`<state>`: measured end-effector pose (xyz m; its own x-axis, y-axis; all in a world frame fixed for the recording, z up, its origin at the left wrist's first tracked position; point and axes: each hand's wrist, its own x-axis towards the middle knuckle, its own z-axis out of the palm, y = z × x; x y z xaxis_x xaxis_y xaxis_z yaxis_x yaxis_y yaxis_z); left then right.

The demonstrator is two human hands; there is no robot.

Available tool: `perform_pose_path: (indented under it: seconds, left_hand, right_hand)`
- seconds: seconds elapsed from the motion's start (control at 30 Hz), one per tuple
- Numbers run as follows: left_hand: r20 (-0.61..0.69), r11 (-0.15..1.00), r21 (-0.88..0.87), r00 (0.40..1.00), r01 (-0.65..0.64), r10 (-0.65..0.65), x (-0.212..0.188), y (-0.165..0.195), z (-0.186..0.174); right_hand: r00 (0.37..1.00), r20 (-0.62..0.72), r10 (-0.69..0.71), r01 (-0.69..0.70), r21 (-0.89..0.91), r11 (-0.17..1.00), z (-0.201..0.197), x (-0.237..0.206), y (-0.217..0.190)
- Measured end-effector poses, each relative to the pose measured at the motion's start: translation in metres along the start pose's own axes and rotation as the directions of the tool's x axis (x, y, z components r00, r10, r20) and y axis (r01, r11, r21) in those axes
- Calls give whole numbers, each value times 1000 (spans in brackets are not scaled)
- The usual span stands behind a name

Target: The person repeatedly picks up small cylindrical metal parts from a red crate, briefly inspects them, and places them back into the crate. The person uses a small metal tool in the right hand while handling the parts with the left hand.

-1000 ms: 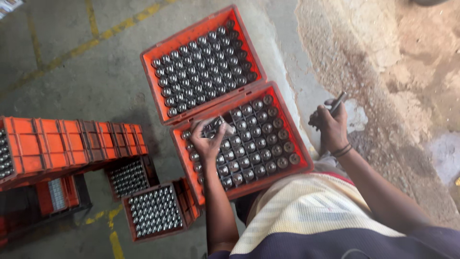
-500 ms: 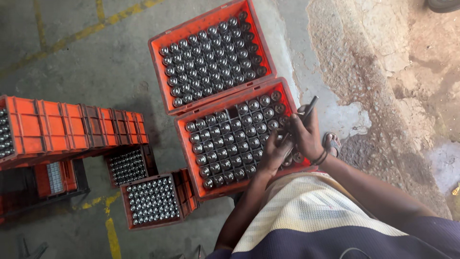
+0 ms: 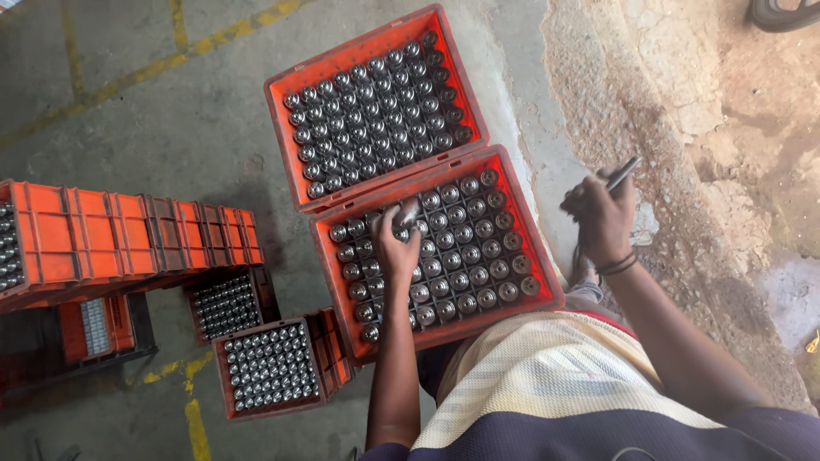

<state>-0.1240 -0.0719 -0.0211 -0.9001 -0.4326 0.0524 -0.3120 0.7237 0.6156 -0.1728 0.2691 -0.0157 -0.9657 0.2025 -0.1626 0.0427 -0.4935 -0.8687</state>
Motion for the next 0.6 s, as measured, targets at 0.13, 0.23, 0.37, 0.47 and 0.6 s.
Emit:
perform_pose_path:
  seconds: [0.13, 0.23, 0.37, 0.47, 0.6]
  left_hand:
    - [88, 980, 65, 977, 190, -195, 16, -7, -2]
    - [9, 993, 64, 995, 96, -96, 35, -2, -8]
    - [172, 977, 214, 985, -8, -30, 51, -7, -43]
    - [117, 975, -168, 979, -143, 164, 39, -10, -64]
    - [139, 289, -953, 981, 95, 134, -17, 21, -20]
  right_hand:
    - [994, -7, 113, -113, 24, 993, 5, -16, 14]
    - [989, 1, 151, -151, -32, 988, 5, -20, 20]
    - [985, 20, 171, -171, -11, 985, 1, -20, 22]
    - [988, 16, 153, -152, -7, 988, 0, -19, 23]
    - [987, 72, 145, -144, -13, 989, 11, -21, 27]
